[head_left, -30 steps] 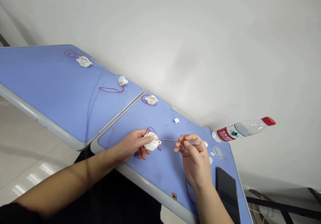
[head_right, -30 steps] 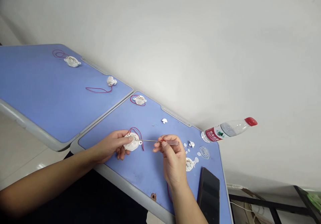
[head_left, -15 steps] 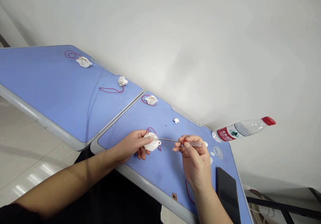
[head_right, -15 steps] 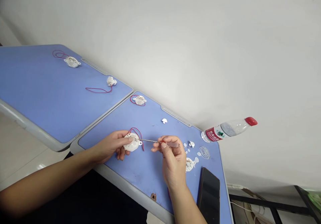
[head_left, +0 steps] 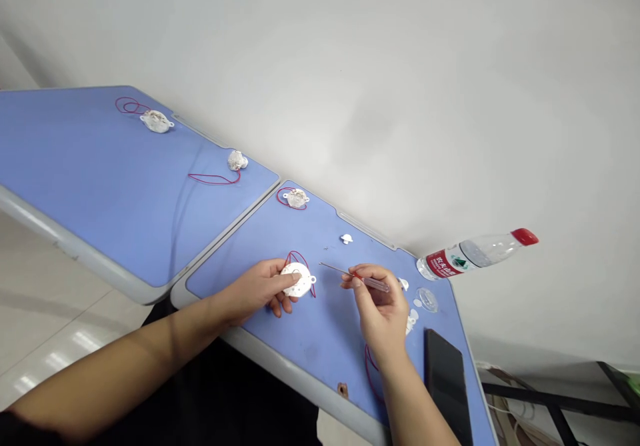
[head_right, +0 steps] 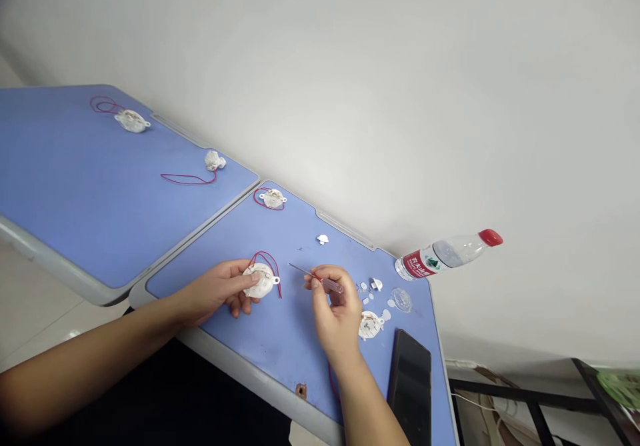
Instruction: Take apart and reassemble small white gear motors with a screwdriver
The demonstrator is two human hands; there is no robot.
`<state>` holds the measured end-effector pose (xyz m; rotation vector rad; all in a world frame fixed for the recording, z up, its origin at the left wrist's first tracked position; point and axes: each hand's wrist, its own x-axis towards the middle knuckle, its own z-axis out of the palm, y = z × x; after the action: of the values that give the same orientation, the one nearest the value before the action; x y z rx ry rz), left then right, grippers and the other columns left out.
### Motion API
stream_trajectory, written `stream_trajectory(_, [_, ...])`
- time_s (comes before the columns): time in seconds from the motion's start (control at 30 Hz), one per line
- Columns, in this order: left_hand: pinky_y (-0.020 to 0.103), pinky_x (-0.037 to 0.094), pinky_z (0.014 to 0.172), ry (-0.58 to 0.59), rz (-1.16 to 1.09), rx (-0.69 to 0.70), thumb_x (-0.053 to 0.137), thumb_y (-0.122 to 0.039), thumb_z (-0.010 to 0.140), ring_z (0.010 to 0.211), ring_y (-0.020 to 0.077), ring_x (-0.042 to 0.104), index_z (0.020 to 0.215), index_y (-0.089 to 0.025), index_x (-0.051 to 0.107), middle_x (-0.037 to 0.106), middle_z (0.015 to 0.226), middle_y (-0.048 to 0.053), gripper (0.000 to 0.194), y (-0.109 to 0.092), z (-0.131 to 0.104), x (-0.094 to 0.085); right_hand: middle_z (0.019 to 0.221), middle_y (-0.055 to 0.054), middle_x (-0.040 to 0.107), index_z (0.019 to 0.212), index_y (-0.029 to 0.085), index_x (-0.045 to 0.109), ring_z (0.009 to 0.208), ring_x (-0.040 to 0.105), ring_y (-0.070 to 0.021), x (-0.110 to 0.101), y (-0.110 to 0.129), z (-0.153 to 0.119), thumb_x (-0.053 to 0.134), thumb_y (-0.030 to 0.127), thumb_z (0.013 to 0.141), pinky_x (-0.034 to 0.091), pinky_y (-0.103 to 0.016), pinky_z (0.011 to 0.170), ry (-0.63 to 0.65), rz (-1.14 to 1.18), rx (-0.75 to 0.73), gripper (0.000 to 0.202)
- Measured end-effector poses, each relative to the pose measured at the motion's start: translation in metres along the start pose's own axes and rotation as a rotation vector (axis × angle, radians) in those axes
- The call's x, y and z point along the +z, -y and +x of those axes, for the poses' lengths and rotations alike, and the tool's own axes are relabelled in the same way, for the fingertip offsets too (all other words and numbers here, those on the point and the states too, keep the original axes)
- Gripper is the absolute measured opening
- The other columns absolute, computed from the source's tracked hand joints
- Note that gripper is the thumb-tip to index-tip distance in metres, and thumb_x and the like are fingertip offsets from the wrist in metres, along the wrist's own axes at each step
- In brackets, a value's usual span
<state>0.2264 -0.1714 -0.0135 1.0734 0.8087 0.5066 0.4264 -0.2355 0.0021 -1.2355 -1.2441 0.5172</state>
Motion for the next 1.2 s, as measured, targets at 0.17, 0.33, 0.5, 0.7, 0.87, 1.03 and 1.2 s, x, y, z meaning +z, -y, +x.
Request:
stream_trajectory(0.17, [0.017, 0.038, 0.043, 0.042, 0.102, -0.027, 0.064, -0.048, 0.076, 0.066, 0.0132, 0.059, 0.095, -0.015, 0.063, 0.062, 0.081, 0.003, 0.039, -0.006, -0.003, -0.001, 0.089, -0.004, 0.065, 0.086, 0.02, 0.062, 0.072, 0.067, -0.017, -0.003, 0.009, 0.002, 0.067, 0.024, 0.084, 0.058, -0.035, 0.066, -0.035, 0.106, 0.086, 0.006])
stream_trajectory(0.33, [0.022, 0.046, 0.056, -0.011, 0.098, -0.025, 0.067, -0.047, 0.073, 0.071, 0.014, 0.055, 0.092, -0.014, 0.065, 0.062, 0.083, 0.004, 0.038, -0.012, -0.002, -0.003, 0.089, -0.002, 0.065, 0.088, 0.021, 0.063, 0.075, 0.067, -0.0173, -0.01, 0.012, 0.005, 0.068, 0.024, 0.084, 0.056, -0.034, 0.067, -0.073, 0.247, 0.19, 0.007])
stream_trajectory(0.5, [0.024, 0.045, 0.057, 0.015, 0.129, -0.015, 0.071, -0.041, 0.069, 0.063, 0.0127, 0.055, 0.085, -0.014, 0.065, 0.064, 0.076, 0.002, 0.031, -0.013, 0.005, 0.002, 0.083, -0.001, 0.065, 0.084, 0.021, 0.064, 0.07, 0.065, -0.0157, -0.011, 0.012, 0.01, 0.071, 0.025, 0.079, 0.054, -0.03, 0.06, -0.083, 0.343, 0.313, 0.01])
stream_trajectory(0.7, [0.022, 0.044, 0.052, -0.042, 0.104, 0.0, 0.073, -0.037, 0.066, 0.073, 0.0161, 0.06, 0.115, -0.016, 0.054, 0.066, 0.087, 0.004, 0.056, -0.008, 0.011, 0.007, 0.078, 0.0, 0.066, 0.08, 0.021, 0.064, 0.066, 0.064, -0.0136, -0.011, 0.015, 0.014, 0.074, 0.025, 0.075, 0.053, -0.026, 0.056, -0.09, 0.433, 0.382, 0.013])
stream_trajectory(0.87, [0.02, 0.044, 0.049, -0.053, 0.127, 0.08, 0.069, -0.033, 0.071, 0.069, 0.0134, 0.056, 0.135, -0.026, 0.039, 0.062, 0.087, 0.001, 0.07, -0.008, 0.009, 0.011, 0.077, 0.0, 0.065, 0.079, 0.02, 0.064, 0.065, 0.064, -0.0135, -0.009, 0.012, 0.015, 0.075, 0.026, 0.074, 0.054, -0.025, 0.054, -0.078, 0.453, 0.424, 0.014])
stream_trajectory(1.03, [0.02, 0.045, 0.048, -0.046, 0.204, 0.079, 0.065, -0.039, 0.073, 0.063, 0.0126, 0.051, 0.091, -0.017, 0.065, 0.055, 0.071, 0.0, 0.028, -0.009, 0.011, 0.012, 0.078, 0.0, 0.064, 0.078, 0.02, 0.063, 0.065, 0.064, -0.0141, -0.007, 0.009, 0.015, 0.075, 0.027, 0.073, 0.055, -0.026, 0.053, -0.07, 0.474, 0.459, 0.015])
stream_trajectory(1.2, [0.022, 0.047, 0.052, -0.043, 0.173, 0.06, 0.069, -0.042, 0.07, 0.066, 0.0137, 0.054, 0.091, -0.017, 0.067, 0.061, 0.073, 0.001, 0.033, -0.007, 0.012, 0.011, 0.077, 0.0, 0.065, 0.078, 0.02, 0.063, 0.064, 0.064, -0.0145, -0.005, 0.007, 0.013, 0.075, 0.027, 0.073, 0.056, -0.027, 0.053, -0.056, 0.476, 0.46, 0.014])
